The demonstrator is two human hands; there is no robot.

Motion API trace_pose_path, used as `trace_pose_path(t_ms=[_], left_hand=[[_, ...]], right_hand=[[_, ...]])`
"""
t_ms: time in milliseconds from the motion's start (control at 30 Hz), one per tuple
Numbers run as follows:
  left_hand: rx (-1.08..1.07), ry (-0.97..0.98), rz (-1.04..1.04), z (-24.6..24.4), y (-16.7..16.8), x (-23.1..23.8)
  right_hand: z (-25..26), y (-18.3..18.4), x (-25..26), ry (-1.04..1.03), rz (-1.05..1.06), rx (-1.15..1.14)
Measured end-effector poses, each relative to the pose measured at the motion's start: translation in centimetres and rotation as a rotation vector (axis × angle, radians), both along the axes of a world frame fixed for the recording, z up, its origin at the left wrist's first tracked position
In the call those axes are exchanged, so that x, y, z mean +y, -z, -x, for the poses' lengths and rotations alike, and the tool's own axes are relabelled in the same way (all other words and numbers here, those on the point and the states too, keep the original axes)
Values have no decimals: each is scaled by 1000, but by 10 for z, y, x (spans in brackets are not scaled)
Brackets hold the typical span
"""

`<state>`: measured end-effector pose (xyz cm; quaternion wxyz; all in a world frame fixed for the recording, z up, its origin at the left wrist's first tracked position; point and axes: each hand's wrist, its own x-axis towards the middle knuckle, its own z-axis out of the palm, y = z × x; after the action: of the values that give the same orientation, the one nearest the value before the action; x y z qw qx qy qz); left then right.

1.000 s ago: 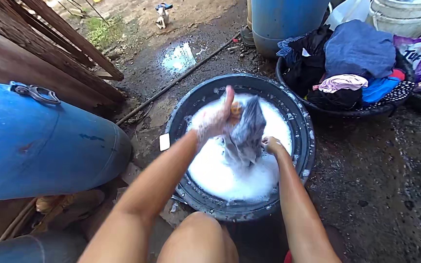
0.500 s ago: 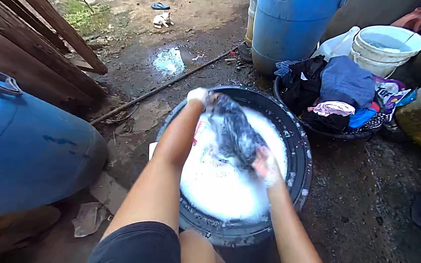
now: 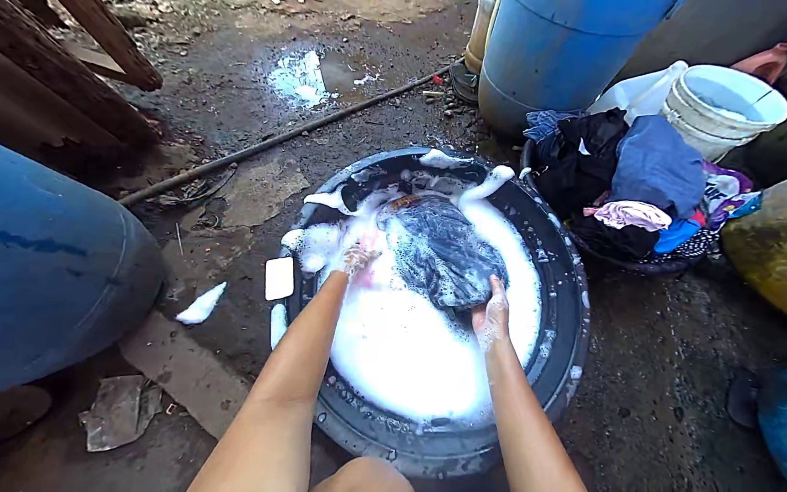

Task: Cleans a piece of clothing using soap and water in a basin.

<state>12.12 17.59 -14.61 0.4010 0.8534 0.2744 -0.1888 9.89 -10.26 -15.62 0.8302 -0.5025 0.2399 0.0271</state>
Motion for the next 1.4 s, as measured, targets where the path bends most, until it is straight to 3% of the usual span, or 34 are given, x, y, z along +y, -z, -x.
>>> trace_pose_path(t_ms=[67, 200, 300, 367, 433, 567, 667, 733, 767, 833, 933, 1033, 1100, 1167, 1267, 1333, 1400], left_hand=[[-55, 109, -119, -2, 0, -7], [-456, 137, -212, -2, -23, -59], [-581, 432, -193, 7, -10, -147], [-561, 665, -114, 30, -3, -181], [-388, 769, -116, 19, -3, -154], [-503, 495, -405, -46, 12, -73], [-679, 551, -271, 3, 19, -128], [-556, 702, -163, 51, 10, -169], [-428, 755, -96, 58, 3, -164], [-266, 705, -157, 28, -4, -115], [-326, 518, -357, -12, 17, -66], [-586, 603, -264, 44, 22, -133], [-473, 821, -89, 80, 12, -163], [-381, 820, -110, 60, 13, -129], [-303, 525, -310, -3, 13, -65], [-445, 526, -363, 4, 24, -79], [-647, 642, -288, 45, 20, -144]], right_hand=[[1, 4, -2, 59, -53, 47], [9, 18, -6, 117, 70, 106], [16, 24, -11, 80, 131, 117], [22, 27, -11, 75, 216, 123], [33, 12, -21, 37, 252, 226], [50, -2, -23, 23, 327, 317], [57, -1, -22, 31, 306, 314], [60, 6, -20, 68, 311, 312], [66, 4, -22, 69, 312, 331], [78, -5, -26, 71, 316, 403], [85, -9, -24, 103, 329, 442], [83, -2, -20, 113, 302, 399], [85, -1, -20, 144, 298, 390], [91, -9, -22, 152, 280, 443], [96, -13, -26, 161, 287, 479], [97, -11, -25, 149, 292, 477], [97, -9, -23, 143, 286, 471]])
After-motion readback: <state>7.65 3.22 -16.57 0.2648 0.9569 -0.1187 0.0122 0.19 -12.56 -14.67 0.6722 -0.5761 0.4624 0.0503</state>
